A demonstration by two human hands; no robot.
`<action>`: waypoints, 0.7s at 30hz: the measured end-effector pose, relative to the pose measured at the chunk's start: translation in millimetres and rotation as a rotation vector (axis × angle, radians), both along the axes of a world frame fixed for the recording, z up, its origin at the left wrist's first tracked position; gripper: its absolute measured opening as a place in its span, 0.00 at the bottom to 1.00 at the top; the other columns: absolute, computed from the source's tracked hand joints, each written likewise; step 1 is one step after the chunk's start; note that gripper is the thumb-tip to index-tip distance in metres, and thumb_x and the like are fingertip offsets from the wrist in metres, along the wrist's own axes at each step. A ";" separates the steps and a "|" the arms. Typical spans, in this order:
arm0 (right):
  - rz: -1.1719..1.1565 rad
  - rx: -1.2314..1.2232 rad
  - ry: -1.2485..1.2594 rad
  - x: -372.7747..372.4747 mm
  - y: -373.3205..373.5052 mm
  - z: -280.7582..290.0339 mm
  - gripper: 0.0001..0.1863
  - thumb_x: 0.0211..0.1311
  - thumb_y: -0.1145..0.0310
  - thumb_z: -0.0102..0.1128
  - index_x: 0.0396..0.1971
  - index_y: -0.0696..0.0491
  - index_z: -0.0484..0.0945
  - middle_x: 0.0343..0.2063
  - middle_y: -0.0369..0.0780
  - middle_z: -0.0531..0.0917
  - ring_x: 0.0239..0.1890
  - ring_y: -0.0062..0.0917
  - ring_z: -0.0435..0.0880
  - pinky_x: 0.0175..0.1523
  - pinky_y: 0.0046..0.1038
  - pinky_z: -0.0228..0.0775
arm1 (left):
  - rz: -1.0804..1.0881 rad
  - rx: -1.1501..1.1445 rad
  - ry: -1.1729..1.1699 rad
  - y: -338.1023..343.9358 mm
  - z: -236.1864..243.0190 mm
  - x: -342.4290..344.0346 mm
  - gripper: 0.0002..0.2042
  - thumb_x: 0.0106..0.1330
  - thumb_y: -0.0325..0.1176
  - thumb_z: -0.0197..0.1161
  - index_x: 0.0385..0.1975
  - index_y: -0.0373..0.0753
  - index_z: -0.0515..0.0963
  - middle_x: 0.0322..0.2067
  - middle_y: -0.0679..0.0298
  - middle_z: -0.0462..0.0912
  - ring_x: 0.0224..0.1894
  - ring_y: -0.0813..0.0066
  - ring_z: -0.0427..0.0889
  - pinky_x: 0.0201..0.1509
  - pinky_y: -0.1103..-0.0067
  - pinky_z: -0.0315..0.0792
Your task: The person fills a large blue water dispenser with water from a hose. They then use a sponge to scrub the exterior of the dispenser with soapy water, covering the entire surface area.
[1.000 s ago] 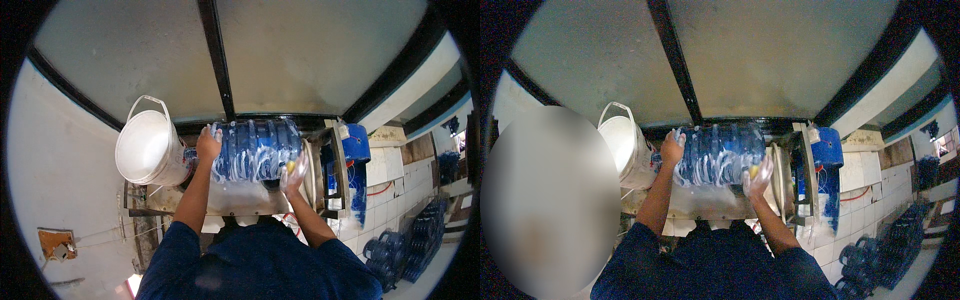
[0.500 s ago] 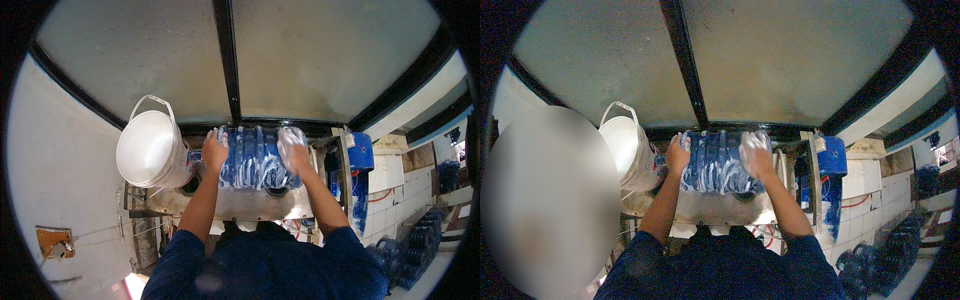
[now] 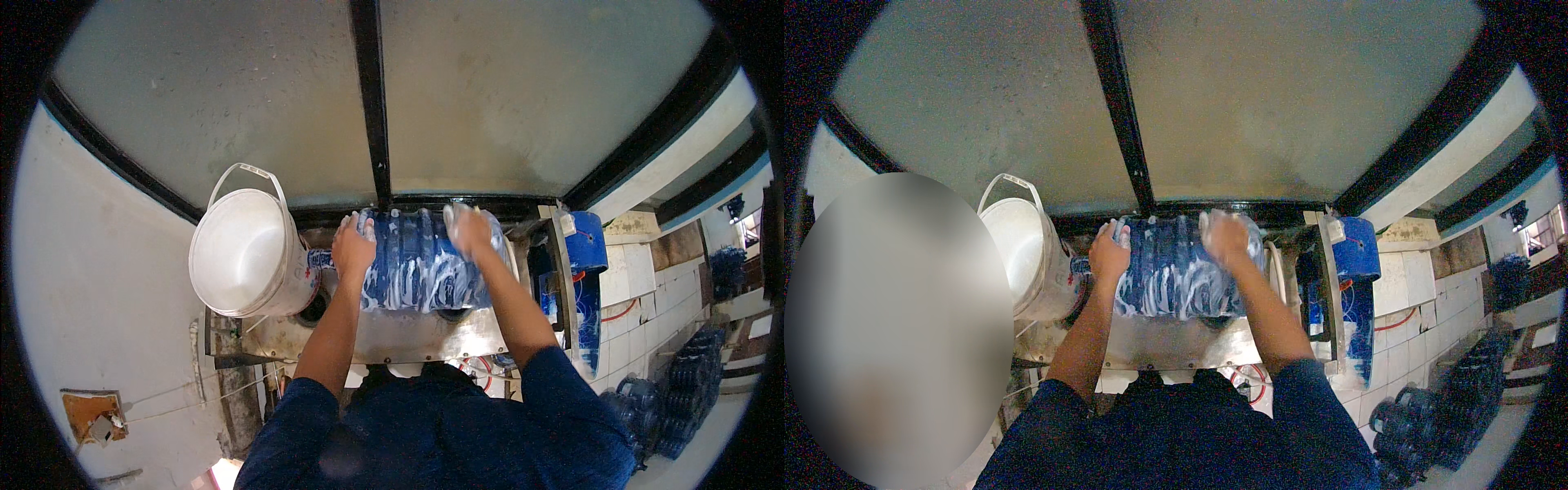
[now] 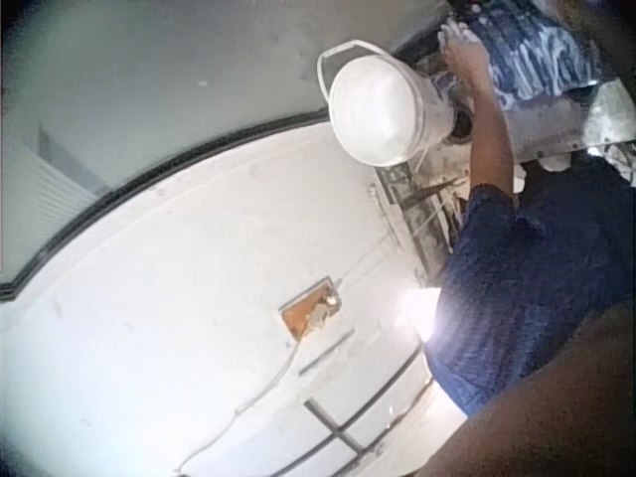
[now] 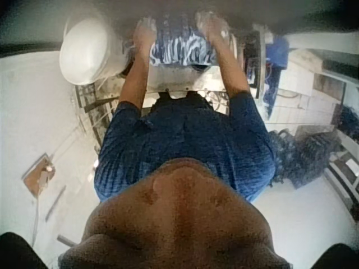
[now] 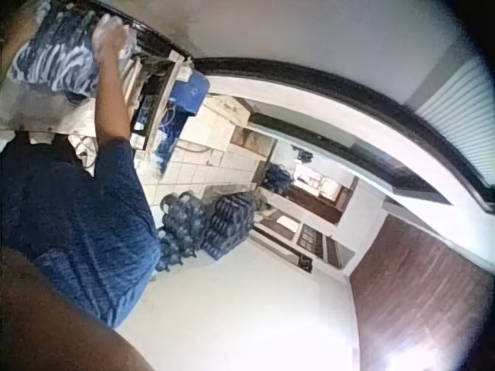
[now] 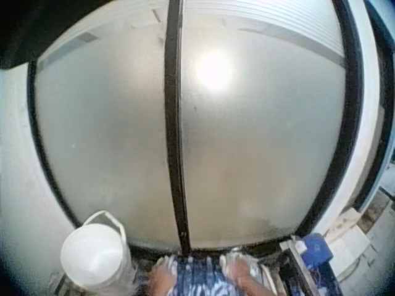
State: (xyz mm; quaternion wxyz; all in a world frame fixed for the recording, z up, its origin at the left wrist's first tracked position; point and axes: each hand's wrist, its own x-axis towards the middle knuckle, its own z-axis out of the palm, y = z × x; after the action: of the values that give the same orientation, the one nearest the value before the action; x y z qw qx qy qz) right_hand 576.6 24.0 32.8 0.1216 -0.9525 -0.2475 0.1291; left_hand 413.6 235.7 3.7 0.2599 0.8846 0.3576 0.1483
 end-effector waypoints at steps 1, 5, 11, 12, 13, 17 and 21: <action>-0.037 0.100 -0.040 -31.9 -12.3 -5.1 0.26 0.72 0.52 0.48 0.59 0.54 0.79 0.64 0.52 0.76 0.60 0.47 0.81 0.65 0.49 0.70 | -0.009 -0.020 0.008 0.8 2.7 1.4 0.27 0.75 0.50 0.53 0.63 0.35 0.75 0.62 0.45 0.76 0.63 0.45 0.75 0.67 0.61 0.69; 0.114 -0.047 -0.513 -70.5 -68.0 -2.8 0.30 0.71 0.54 0.48 0.70 0.48 0.70 0.71 0.49 0.67 0.76 0.37 0.60 0.79 0.44 0.45 | -0.036 -0.010 0.016 6.5 -3.2 -1.1 0.27 0.75 0.50 0.52 0.64 0.36 0.74 0.63 0.45 0.76 0.64 0.46 0.74 0.68 0.61 0.68; 0.061 -0.225 -0.025 43.3 -30.1 -31.3 0.23 0.70 0.54 0.47 0.54 0.51 0.83 0.59 0.54 0.80 0.63 0.49 0.77 0.69 0.47 0.66 | -0.065 -0.033 0.046 -8.6 6.4 11.8 0.27 0.75 0.50 0.52 0.64 0.36 0.74 0.64 0.46 0.74 0.66 0.48 0.73 0.69 0.61 0.68; 0.122 -0.230 0.018 38.3 -9.8 -24.7 0.23 0.71 0.54 0.45 0.48 0.54 0.84 0.57 0.54 0.80 0.59 0.50 0.80 0.66 0.46 0.70 | -0.049 -0.037 0.051 -6.2 6.1 11.5 0.27 0.75 0.50 0.52 0.64 0.36 0.74 0.64 0.47 0.74 0.66 0.48 0.73 0.69 0.61 0.68; 0.177 -0.235 0.059 24.8 15.7 -10.0 0.24 0.73 0.53 0.44 0.42 0.56 0.84 0.56 0.55 0.81 0.54 0.50 0.83 0.62 0.44 0.75 | -0.039 -0.041 0.054 -3.2 6.0 12.8 0.27 0.75 0.50 0.52 0.64 0.36 0.74 0.64 0.47 0.75 0.66 0.48 0.74 0.69 0.61 0.68; 0.031 0.129 -0.375 -77.4 24.9 -22.8 0.30 0.75 0.51 0.43 0.63 0.60 0.74 0.66 0.52 0.73 0.74 0.46 0.64 0.77 0.47 0.52 | -0.038 -0.055 0.066 7.7 0.6 16.4 0.27 0.75 0.50 0.52 0.64 0.37 0.74 0.64 0.49 0.75 0.66 0.48 0.73 0.69 0.62 0.67; 0.181 0.003 -0.481 -102.1 -26.2 -8.1 0.31 0.73 0.50 0.45 0.68 0.54 0.71 0.75 0.52 0.59 0.79 0.49 0.51 0.76 0.65 0.36 | -0.010 -0.034 0.051 7.3 -3.8 12.2 0.27 0.75 0.49 0.51 0.65 0.37 0.73 0.64 0.49 0.75 0.66 0.48 0.73 0.70 0.62 0.67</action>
State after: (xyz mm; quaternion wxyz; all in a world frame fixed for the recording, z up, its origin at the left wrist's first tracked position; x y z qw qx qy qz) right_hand 474.5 -2.2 24.7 0.0485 -0.9296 -0.3537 -0.0912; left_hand 425.7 242.9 -0.1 0.2665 0.8853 0.3622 0.1185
